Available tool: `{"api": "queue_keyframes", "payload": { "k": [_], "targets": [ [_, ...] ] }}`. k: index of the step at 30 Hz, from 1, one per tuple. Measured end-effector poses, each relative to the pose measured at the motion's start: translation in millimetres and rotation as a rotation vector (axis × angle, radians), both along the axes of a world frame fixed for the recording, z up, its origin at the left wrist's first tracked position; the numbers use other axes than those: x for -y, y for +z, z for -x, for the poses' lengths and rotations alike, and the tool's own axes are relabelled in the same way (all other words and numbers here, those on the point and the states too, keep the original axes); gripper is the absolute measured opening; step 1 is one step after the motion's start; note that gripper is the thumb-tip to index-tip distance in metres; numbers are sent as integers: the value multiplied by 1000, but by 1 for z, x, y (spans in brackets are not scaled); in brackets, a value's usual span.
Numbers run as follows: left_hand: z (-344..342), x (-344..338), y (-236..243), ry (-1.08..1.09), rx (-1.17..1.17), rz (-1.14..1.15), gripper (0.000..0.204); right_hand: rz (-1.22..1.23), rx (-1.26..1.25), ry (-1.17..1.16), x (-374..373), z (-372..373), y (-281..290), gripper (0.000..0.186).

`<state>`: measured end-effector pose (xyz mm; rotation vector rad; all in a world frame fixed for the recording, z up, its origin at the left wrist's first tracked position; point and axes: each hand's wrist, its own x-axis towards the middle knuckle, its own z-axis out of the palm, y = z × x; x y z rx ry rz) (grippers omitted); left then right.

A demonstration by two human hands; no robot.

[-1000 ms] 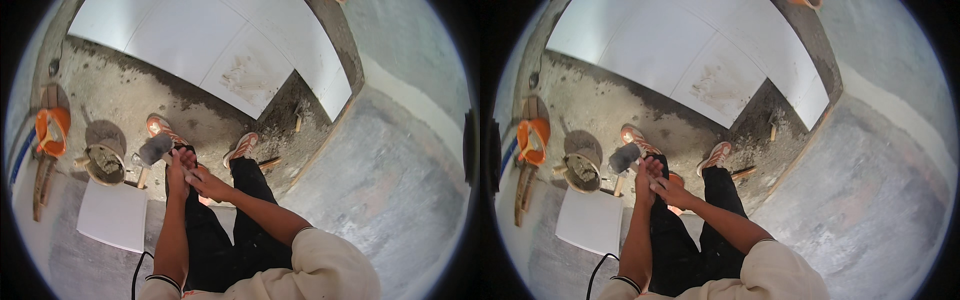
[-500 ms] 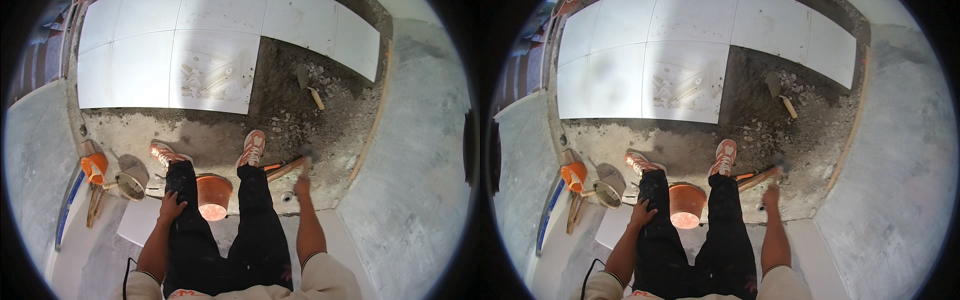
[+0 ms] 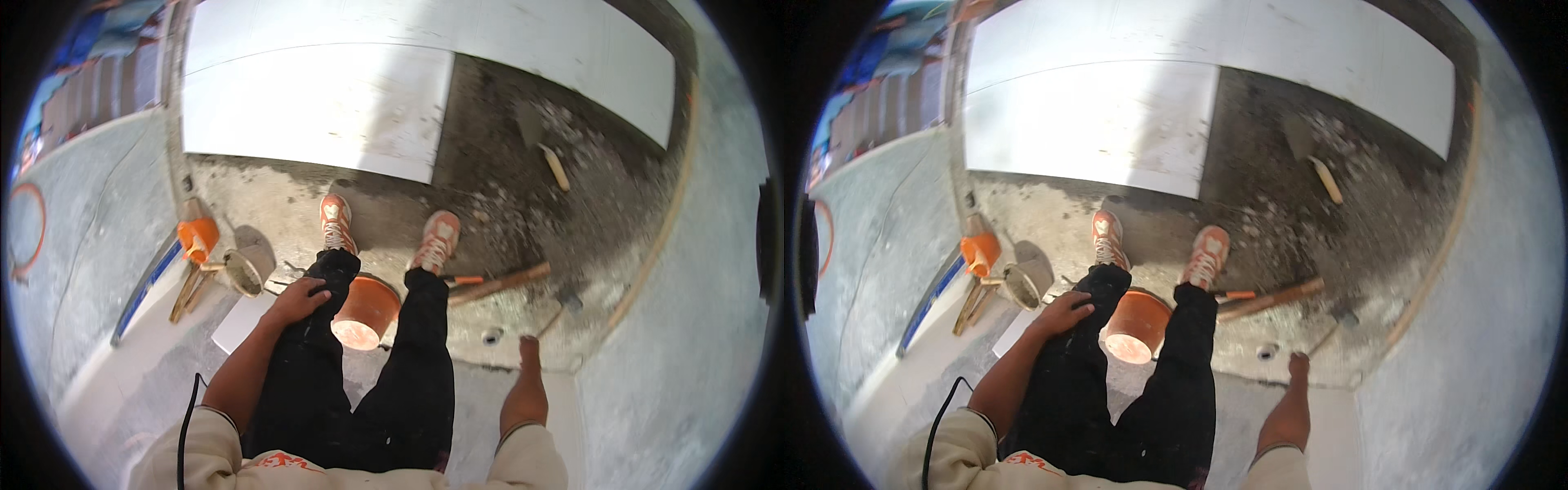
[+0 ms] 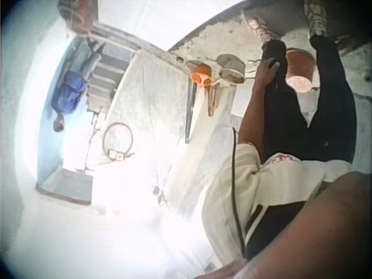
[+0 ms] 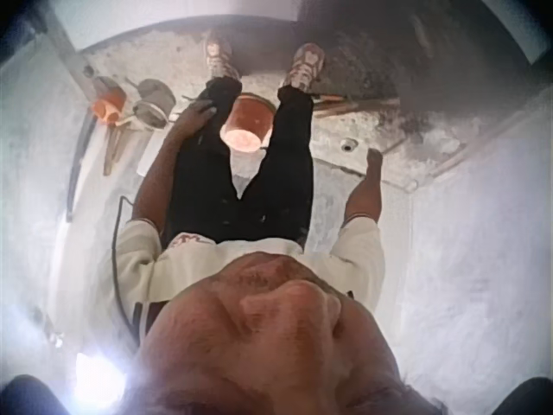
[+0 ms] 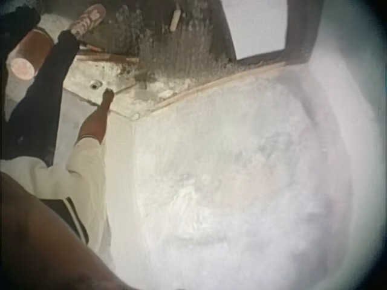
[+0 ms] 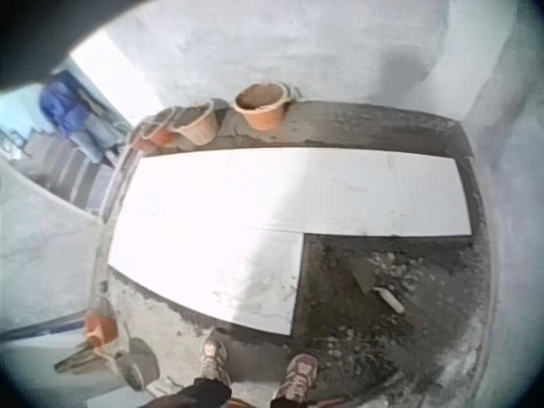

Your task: The person installs white floor tiles by tapping them with a rubber mallet, cleaning the surface with a brush and water, and spreading cement with a trowel. The person repeatedly adjusts tile positions and cleans excess material from the joints.

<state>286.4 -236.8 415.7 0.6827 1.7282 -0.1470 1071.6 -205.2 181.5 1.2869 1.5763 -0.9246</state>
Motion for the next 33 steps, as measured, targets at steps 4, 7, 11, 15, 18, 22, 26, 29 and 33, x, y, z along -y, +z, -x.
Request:
{"api": "queue_keyframes", "payload": {
  "k": [4,7,11,15,18,22,26,29,33],
  "targets": [
    [-6,-9,32,365,96,150,56,-187,-90,-474,19,154,75,41],
    [-27,18,30,323,125,84,52,-7,-246,-729,29,240,154,49],
    [-41,-10,58,157,-24,102,45,396,-527,-1298,36,323,276,56],
    [-39,-20,92,42,2,139,57,465,-386,-1501,12,369,308,77],
    [-39,22,80,-3,93,46,65,332,-240,-1334,-3,388,263,94],
    [-47,0,93,-81,6,150,65,315,-290,-1488,-30,376,214,74],
    [-49,-7,89,-18,-54,129,58,-150,65,-1504,-2,323,90,51],
    [-53,-20,85,-28,-112,82,50,-297,205,-911,26,277,-6,59],
    [-66,-36,80,-27,-161,116,41,-297,445,-964,2,259,-84,94]
  ]
}}
